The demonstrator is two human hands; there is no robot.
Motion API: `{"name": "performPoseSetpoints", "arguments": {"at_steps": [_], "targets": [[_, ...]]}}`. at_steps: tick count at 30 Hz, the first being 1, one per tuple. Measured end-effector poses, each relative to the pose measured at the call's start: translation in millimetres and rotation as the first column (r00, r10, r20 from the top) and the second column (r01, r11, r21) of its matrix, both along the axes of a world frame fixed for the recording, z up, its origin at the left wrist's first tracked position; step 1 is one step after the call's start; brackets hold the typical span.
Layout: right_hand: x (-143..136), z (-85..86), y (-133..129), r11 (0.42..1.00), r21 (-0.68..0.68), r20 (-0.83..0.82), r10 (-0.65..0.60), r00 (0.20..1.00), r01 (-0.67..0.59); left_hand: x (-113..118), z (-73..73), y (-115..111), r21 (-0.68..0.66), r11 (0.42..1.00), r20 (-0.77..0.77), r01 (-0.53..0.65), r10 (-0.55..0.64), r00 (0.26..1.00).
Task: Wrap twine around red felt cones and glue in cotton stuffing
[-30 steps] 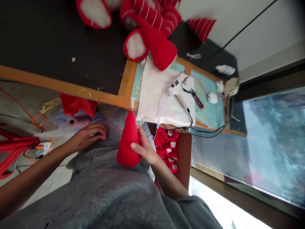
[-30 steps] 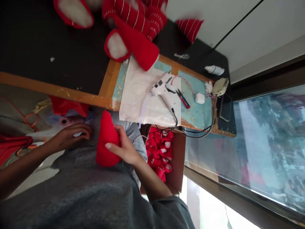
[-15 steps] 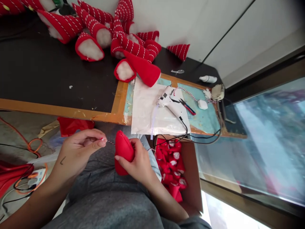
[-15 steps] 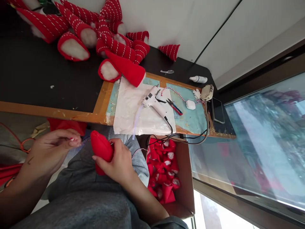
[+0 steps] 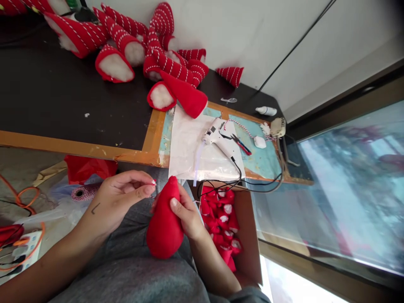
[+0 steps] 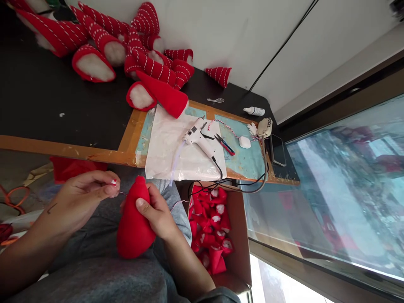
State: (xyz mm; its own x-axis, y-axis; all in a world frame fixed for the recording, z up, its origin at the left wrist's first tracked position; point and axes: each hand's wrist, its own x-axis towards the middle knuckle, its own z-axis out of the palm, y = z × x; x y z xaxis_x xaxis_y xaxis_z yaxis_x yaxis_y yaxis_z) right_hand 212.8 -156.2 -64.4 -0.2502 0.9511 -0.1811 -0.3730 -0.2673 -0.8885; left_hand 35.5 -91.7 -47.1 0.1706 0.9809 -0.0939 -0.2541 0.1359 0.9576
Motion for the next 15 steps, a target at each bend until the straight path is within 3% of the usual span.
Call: {"name": "performPoseSetpoints", "arguments": {"at_steps": [3,9,15], "targets": [[1,2.2,2,0.998,0.041,0.064,-0.048,0.997,0.046,8,6.6,0,-0.018,0.998,0.016,0.053,-0.053,0.998],[5,-2.0,0,0.982,0.151,0.371,-0.16,0.915,0.111,17,8.4,1,-0.025,0.995,0.043,0.093,-0.092,0.995],[7,-4.6,0,0.98,0.189,0.356,-0.134,0.925,0.069,21,8.2,3,-0.042,0.985,-0.015,0.166,-0.167,0.986]]}}
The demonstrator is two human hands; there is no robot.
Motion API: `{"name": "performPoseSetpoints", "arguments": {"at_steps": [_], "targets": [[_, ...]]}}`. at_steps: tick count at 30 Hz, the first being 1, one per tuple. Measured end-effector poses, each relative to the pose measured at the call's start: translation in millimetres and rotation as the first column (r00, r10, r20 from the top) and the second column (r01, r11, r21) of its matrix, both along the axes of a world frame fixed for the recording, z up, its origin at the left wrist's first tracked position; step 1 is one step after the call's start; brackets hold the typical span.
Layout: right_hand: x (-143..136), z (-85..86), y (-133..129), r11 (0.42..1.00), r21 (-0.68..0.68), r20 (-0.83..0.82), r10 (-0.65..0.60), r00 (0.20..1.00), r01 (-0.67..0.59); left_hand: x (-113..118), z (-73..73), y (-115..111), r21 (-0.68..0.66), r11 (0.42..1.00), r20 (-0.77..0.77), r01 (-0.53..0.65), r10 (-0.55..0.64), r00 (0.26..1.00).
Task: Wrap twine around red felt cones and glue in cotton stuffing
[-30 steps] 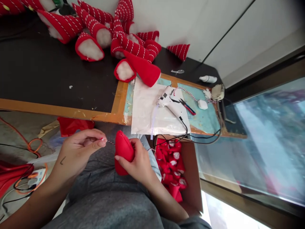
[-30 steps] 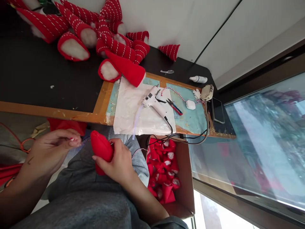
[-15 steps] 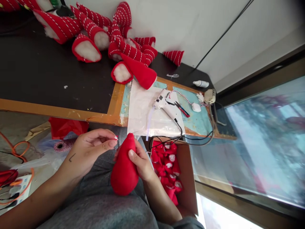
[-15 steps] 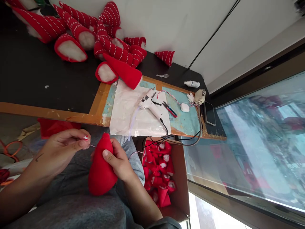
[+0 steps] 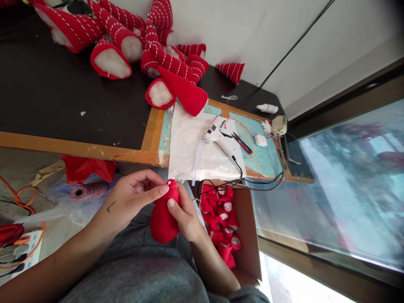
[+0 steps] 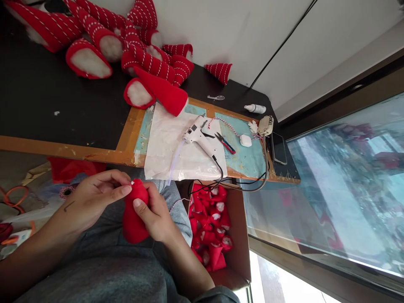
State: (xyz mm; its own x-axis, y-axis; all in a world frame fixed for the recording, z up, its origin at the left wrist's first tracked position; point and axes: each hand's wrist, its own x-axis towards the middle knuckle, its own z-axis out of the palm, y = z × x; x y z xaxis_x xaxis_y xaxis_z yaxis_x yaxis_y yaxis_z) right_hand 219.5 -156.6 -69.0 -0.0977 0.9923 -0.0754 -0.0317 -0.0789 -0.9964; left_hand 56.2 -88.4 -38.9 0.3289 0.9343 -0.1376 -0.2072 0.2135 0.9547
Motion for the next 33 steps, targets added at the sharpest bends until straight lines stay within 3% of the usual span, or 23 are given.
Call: {"name": "performPoseSetpoints", "arguments": {"at_steps": [11,19,24,33], "targets": [[4,0.6,3,0.999,0.036,0.064,0.017,0.998,-0.02,-2,-6.3,7,0.016,0.998,-0.026,0.067,-0.067,0.997],[3,8.6,2,0.995,0.023,0.156,0.092,0.983,-0.097,2,-4.3,8,0.069,0.998,-0.056,0.011,-0.007,0.998],[5,11.4,3,0.986,0.025,0.246,0.156,0.957,-0.168,-4,-4.6,10,-0.018,0.996,-0.052,0.088,-0.089,0.995],[10,11.4,5,0.951,-0.024,0.148,0.307,0.94,-0.307,-21,-10.7,13,-0.076,0.969,-0.051,0.234,-0.238,0.97]]}}
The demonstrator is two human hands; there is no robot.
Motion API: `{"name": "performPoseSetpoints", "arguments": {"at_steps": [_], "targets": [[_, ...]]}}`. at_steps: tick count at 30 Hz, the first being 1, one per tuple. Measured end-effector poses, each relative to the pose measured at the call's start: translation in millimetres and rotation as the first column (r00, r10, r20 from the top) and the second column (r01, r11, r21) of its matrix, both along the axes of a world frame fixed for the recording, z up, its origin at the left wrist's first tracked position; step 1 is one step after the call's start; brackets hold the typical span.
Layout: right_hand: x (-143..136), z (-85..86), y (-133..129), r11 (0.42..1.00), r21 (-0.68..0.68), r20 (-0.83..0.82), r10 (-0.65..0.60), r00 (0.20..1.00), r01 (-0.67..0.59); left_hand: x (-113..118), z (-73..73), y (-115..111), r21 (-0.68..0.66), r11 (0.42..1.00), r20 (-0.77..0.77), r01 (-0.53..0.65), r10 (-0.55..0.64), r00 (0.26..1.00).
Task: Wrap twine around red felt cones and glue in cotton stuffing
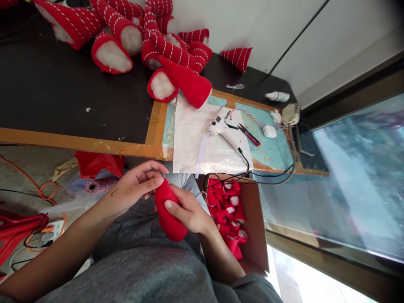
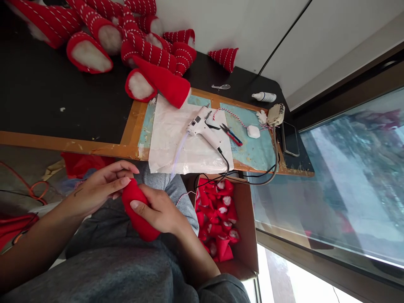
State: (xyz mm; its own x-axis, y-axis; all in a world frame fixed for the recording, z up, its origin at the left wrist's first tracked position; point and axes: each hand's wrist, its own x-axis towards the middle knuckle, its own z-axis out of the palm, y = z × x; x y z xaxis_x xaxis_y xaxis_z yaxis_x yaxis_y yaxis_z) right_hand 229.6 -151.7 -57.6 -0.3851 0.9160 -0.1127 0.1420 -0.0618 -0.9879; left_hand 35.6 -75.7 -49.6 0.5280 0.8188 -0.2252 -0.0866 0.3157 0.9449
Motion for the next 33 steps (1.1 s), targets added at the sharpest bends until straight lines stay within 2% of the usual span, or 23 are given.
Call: {"name": "performPoseSetpoints", "arguments": {"at_steps": [8,15,22,27,29,33], "targets": [[2,-3.2,2,0.996,-0.079,-0.101,0.038,0.994,-0.047,-6,-0.2,1,-0.063,0.993,0.056,0.098,-0.094,0.994],[1,-5.3,2,0.993,-0.114,-0.141,0.026,0.99,-0.042,-7,0.4,-1,-0.117,0.989,0.03,0.085,-0.082,0.996],[1,-8.3,1,0.99,-0.135,-0.109,0.021,0.994,-0.036,-3,-7.3,-5,0.091,0.996,-0.089,-0.009,0.017,0.996],[-1,-10.4,-2,0.993,-0.108,-0.035,-0.05,0.998,0.046,-10,-5.7,-3,0.343,0.939,-0.278,-0.037,0.139,0.951],[-3,-9.7,-2,0.989,-0.115,0.021,-0.091,0.996,0.092,-14,-6.6,-2,0.361,0.932,-0.262,-0.028,0.13,0.956],[-8,-9.0,2,0.993,-0.075,0.014,-0.088,0.996,0.089,-17,-14.1,-3,0.294,0.956,-0.087,0.013,0.013,0.996]]}}
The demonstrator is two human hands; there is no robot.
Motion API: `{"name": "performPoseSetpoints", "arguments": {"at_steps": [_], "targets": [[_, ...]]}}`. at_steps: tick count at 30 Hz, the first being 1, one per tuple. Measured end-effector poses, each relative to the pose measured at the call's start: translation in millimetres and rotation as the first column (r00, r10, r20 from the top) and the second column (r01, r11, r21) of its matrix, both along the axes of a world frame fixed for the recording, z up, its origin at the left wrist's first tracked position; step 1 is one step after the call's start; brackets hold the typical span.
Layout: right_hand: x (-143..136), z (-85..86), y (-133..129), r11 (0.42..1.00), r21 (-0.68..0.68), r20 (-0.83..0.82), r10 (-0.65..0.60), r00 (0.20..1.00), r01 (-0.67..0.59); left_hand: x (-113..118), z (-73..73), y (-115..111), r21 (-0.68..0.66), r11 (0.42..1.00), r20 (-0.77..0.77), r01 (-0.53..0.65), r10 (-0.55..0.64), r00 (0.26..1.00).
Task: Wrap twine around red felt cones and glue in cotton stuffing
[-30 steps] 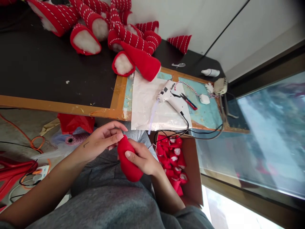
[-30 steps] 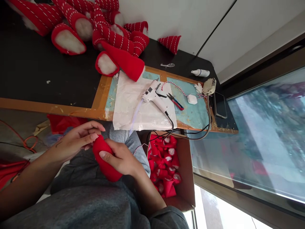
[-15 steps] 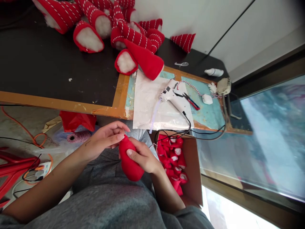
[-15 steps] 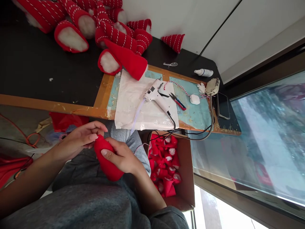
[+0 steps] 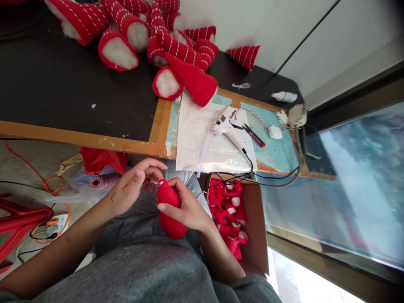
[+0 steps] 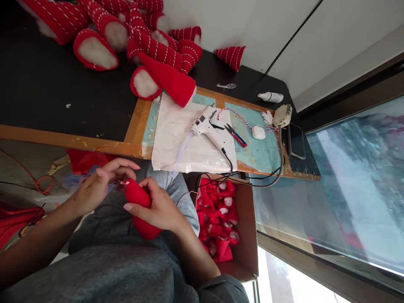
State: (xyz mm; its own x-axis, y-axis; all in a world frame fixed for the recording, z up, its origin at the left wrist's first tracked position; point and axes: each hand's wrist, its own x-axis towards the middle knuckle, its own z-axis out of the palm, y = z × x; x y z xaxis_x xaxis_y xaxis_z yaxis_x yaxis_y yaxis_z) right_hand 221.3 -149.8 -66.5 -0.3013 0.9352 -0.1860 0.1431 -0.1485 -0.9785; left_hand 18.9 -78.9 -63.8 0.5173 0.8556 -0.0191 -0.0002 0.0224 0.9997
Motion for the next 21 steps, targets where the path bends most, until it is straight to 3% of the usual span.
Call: {"name": "performPoseSetpoints", "arguments": {"at_steps": [5,9,13,17,21], "targets": [[-2,-3.1,3,0.991,0.102,-0.028,-0.078,0.997,0.081,0,-9.9,-4,-0.1,0.993,0.1,0.06,-0.05,0.994],[1,-5.4,-1,0.978,-0.007,-0.175,-0.206,0.963,0.208,0,-9.5,-6,-0.169,0.985,0.065,0.019,-0.008,0.998],[2,-8.7,-6,0.966,-0.077,-0.272,-0.258,0.927,0.246,5,-2.3,-6,-0.119,0.985,-0.103,-0.128,0.116,0.988],[-1,-9.8,-7,0.974,-0.083,-0.231,-0.225,0.946,0.211,9,3.6,-6,-0.051,0.987,-0.16,-0.155,0.145,0.976],[-2,-5.2,-4,0.962,-0.11,-0.198,-0.268,0.943,0.25,9,4.6,-6,-0.011,0.987,-0.183,-0.161,0.156,0.971]]}}
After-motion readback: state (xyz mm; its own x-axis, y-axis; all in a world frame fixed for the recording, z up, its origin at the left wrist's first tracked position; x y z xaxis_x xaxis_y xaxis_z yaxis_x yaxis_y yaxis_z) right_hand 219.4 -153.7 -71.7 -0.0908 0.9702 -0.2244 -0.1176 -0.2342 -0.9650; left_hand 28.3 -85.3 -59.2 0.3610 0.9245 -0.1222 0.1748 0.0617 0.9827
